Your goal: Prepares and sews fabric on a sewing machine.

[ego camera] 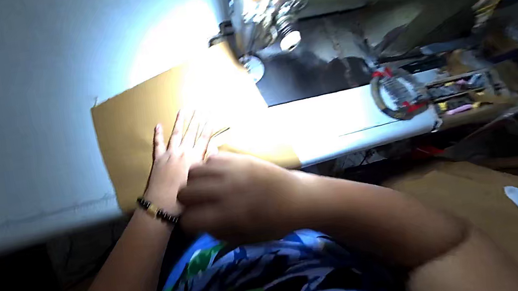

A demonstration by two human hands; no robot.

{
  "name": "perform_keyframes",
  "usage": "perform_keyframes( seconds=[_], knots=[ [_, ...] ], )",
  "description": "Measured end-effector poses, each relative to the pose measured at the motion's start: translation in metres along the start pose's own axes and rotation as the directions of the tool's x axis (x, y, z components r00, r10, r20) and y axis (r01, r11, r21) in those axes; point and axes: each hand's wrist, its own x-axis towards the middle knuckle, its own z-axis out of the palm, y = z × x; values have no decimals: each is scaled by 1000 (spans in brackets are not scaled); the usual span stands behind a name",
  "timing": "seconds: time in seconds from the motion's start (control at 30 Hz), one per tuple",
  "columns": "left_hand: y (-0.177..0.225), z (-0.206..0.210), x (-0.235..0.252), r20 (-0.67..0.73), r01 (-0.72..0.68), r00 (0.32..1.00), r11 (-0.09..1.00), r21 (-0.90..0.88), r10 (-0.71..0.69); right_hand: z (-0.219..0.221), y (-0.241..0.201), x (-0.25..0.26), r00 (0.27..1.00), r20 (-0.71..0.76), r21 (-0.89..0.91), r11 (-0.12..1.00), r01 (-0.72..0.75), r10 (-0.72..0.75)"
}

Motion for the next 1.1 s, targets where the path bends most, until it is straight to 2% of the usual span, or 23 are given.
perform_keyframes(
  seconds=[0.07, 0.13, 0.23, 0.3, 0.37, 0.43, 0.53, 0.67, 0.77, 0.8, 0.87, 0.9, 0.93, 0.97, 1.03, 1.1],
  knots=[
    [4, -9, -2, -29, -28, 999, 998, -49, 26, 20, 64, -24, 985, 34, 145, 975, -170, 166],
    [2, -5, -2, -92, -41, 995, 998, -53, 36, 29, 96, -45, 944, 80, 254, 909, -330, 320],
    [-2, 2, 0, -237, -41, 971, 985, -167, 0, 33, 96, -52, 918, 113, 355, 847, -395, 381],
    [-1, 2, 5, -366, -52, 930, 975, -216, -32, 34, 94, -51, 912, 116, 383, 829, -407, 394],
    [1, 3, 7, -406, -54, 913, 968, -245, -52, 34, 97, -50, 901, 106, 386, 818, -426, 420],
    [1, 4, 6, -391, -44, 918, 961, -272, -68, 33, 98, -49, 894, 107, 354, 824, -443, 435],
    [0, 5, 5, -385, -100, 922, 938, -332, -38, 31, 97, -44, 881, 131, 312, 825, -472, 454],
    [-4, 10, 3, -387, -113, 921, 924, -365, -40, 37, 97, -44, 891, 105, 265, 852, -452, 441],
    [-12, 8, 0, -388, -123, 921, 918, -378, -36, 21, 84, -55, 877, 22, 74, 874, -480, 479],
    [-15, 6, -2, -382, -119, 923, 920, -372, -35, 12, 76, -62, 831, -27, -23, 831, -556, 556],
    [-21, 2, -7, -372, -109, 928, 927, -359, -35, -8, 59, -74, 661, -122, -187, 637, -748, 741],
    [-21, -1, -10, -369, -106, 929, 931, -350, -33, -15, 52, -77, 585, -127, -250, 545, -800, 801],
    [-21, -1, -12, -361, -98, 932, 933, -346, -36, -14, 47, -80, 550, -129, -305, 495, -814, 825],
    [-20, 1, -13, -351, -88, 935, 934, -346, -42, -4, 43, -83, 552, -140, -343, 483, -806, 822],
    [-14, 2, -12, -327, -68, 943, 933, -353, -55, 18, 38, -84, 604, -178, -381, 511, -770, 777],
    [-6, -1, -12, -283, -45, 957, 932, -361, -63, 24, 34, -81, 614, -102, -377, 541, -752, 783]
  ],
)
